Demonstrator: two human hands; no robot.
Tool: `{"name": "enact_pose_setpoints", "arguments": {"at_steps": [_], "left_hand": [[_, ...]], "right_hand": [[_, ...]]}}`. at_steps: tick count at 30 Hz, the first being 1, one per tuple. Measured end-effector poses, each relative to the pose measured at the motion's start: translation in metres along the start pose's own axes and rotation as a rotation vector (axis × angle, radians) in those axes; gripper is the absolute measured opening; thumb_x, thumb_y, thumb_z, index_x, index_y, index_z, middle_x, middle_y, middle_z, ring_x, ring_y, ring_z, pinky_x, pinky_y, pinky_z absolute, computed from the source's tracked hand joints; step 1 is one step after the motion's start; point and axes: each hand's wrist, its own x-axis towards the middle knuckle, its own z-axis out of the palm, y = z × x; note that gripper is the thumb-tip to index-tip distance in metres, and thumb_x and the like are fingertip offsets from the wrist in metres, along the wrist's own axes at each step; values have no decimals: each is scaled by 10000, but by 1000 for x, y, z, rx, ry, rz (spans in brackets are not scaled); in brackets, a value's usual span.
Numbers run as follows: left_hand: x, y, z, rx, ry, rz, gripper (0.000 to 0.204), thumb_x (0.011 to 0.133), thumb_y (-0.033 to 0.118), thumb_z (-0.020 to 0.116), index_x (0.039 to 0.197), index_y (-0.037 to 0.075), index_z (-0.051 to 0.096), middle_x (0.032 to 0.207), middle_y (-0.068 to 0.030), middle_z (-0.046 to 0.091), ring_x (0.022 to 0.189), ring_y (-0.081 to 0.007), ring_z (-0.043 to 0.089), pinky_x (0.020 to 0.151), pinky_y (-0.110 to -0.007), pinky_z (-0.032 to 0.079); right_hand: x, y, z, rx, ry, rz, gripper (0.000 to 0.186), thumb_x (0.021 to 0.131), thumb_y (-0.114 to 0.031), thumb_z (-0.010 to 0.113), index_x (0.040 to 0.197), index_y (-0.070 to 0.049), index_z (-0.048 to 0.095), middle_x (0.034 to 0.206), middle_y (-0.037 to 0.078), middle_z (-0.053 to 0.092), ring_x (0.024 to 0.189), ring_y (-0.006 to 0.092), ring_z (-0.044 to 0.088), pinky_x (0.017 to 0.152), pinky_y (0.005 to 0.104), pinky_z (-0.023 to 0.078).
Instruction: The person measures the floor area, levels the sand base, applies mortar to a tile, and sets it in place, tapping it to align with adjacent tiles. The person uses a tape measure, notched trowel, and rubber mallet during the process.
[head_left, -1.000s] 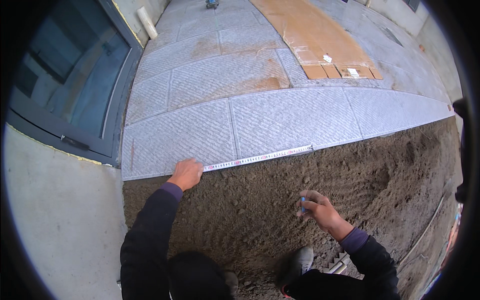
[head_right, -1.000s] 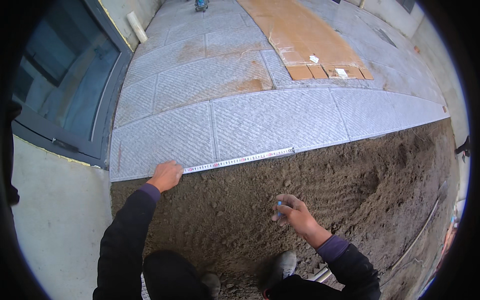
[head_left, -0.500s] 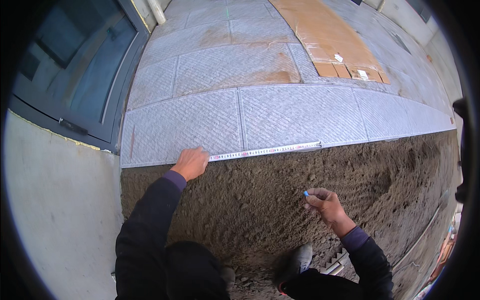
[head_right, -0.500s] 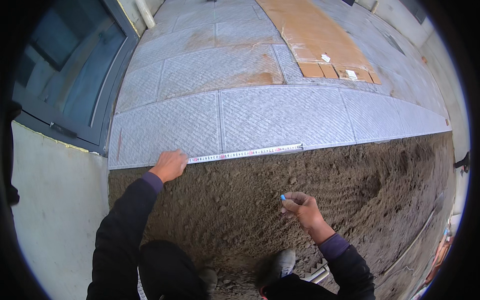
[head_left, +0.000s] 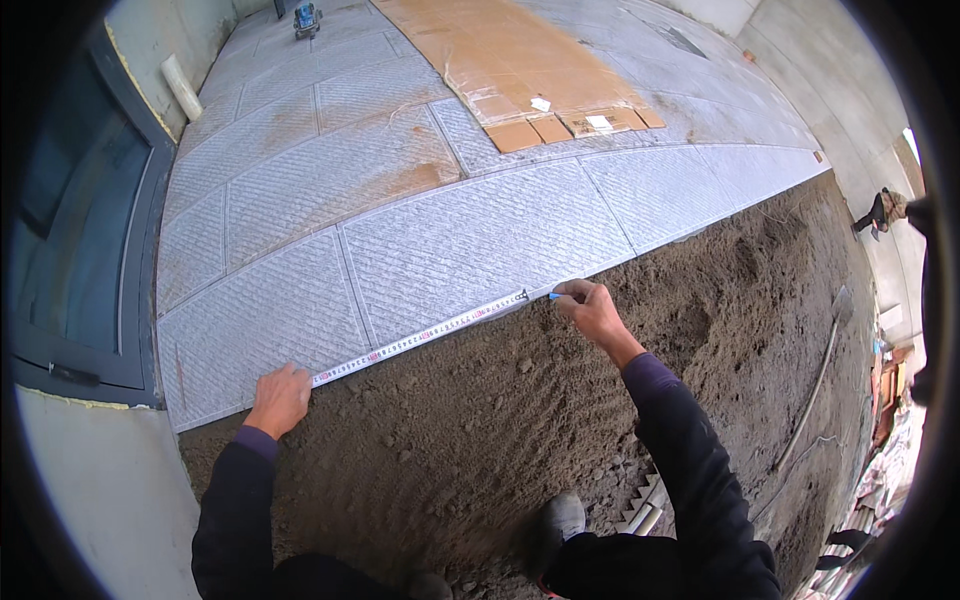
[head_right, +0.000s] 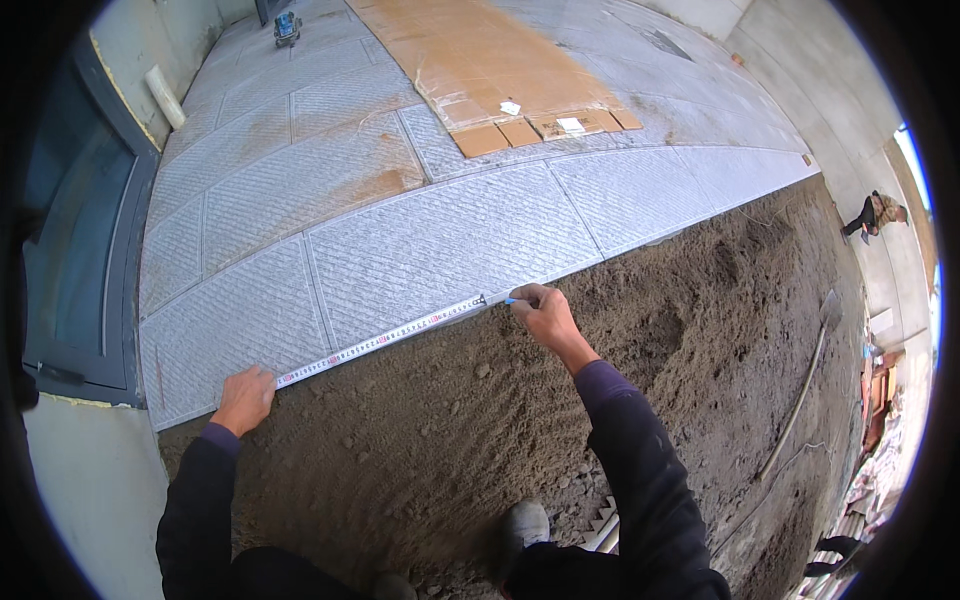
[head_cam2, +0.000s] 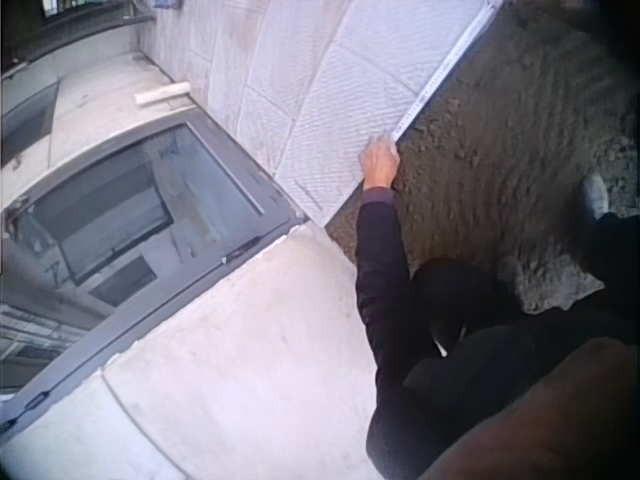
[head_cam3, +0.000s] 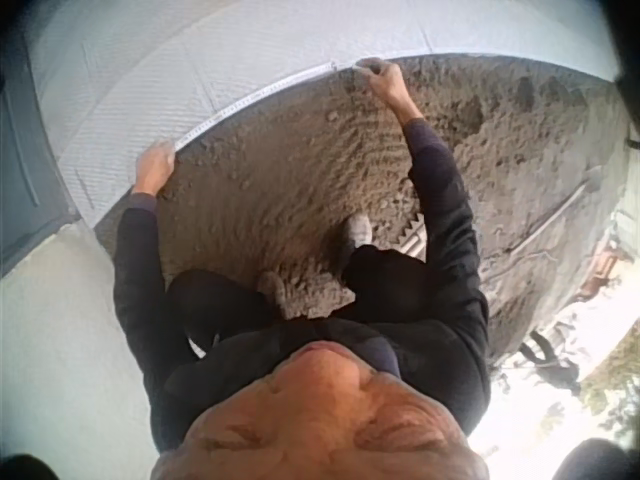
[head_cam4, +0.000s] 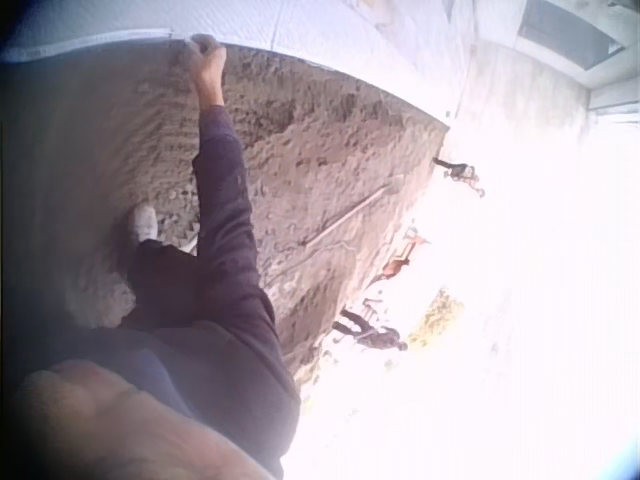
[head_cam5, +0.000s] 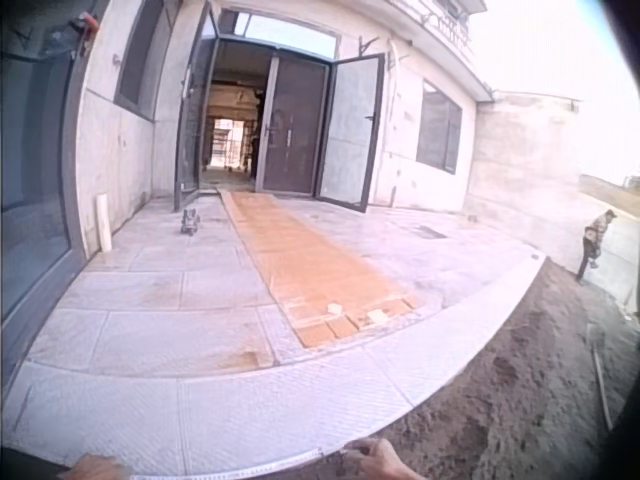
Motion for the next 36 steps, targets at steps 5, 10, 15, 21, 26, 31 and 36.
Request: {"name": "enact_pose_setpoints", "arguments": {"at_steps": [5, 10, 15, 21, 26, 31, 36], "left_hand": [[2, 1, 2, -29, 30, 47, 128, 934, 157, 640, 858, 61, 607, 865, -143, 594, 813, -398, 635, 705, -530, 501], [3, 4, -3, -23, 23, 29, 109, 930, 158, 646, 875, 65, 629, 872, -144, 606, 801, -401, 638, 693, -529, 500], [3, 7, -7, -6, -14, -16, 115, 935, 159, 651, 864, 69, 639, 860, -150, 606, 787, -411, 637, 683, -531, 502], [3, 5, -4, 13, -3, -3, 133, 939, 160, 659, 862, 55, 636, 854, -159, 601, 775, -414, 635, 675, -527, 504], [2, 2, -2, 17, 1, 6, 150, 942, 166, 661, 853, 50, 626, 851, -161, 598, 773, -412, 636, 671, -522, 506], [3, 0, 2, 39, 6, 31, 146, 947, 164, 653, 853, 57, 618, 853, -156, 596, 768, -408, 638, 667, -521, 508], [3, 0, 1, 61, -19, 1, 121, 944, 156, 653, 871, 66, 618, 861, -152, 596, 781, -402, 640, 672, -515, 509]], "right_hand": [[23, 3, 9, -127, -37, -75, 240, 897, -138, 736, 1087, 6, 770, 850, 110, 734, 789, 177, 666, 732, 350, 546], [32, 5, 14, -118, -102, -89, 223, 897, -117, 739, 1082, 2, 773, 898, 131, 752, 814, 196, 681, 752, 363, 556], [37, 5, 15, -122, -132, -132, 201, 891, -89, 737, 1070, -6, 780, 902, 131, 757, 815, 199, 683, 755, 360, 558], [39, 5, 18, -136, -160, -109, 185, 874, -67, 740, 1045, -23, 793, 893, 124, 761, 838, 197, 691, 766, 356, 561], [39, 7, 16, -126, -160, -93, 169, 858, -60, 758, 1018, -26, 798, 890, 118, 757, 826, 186, 684, 758, 353, 558], [32, 13, 11, -148, -168, -13, 164, 873, -89, 775, 1024, -29, 792, 863, 105, 739, 803, 170, 666, 737, 345, 551], [24, 19, 16, -67, -133, -46, 196, 899, -114, 762, 1052, 9, 767, 835, 87, 721, 769, 147, 654, 697, 336, 541]]}}
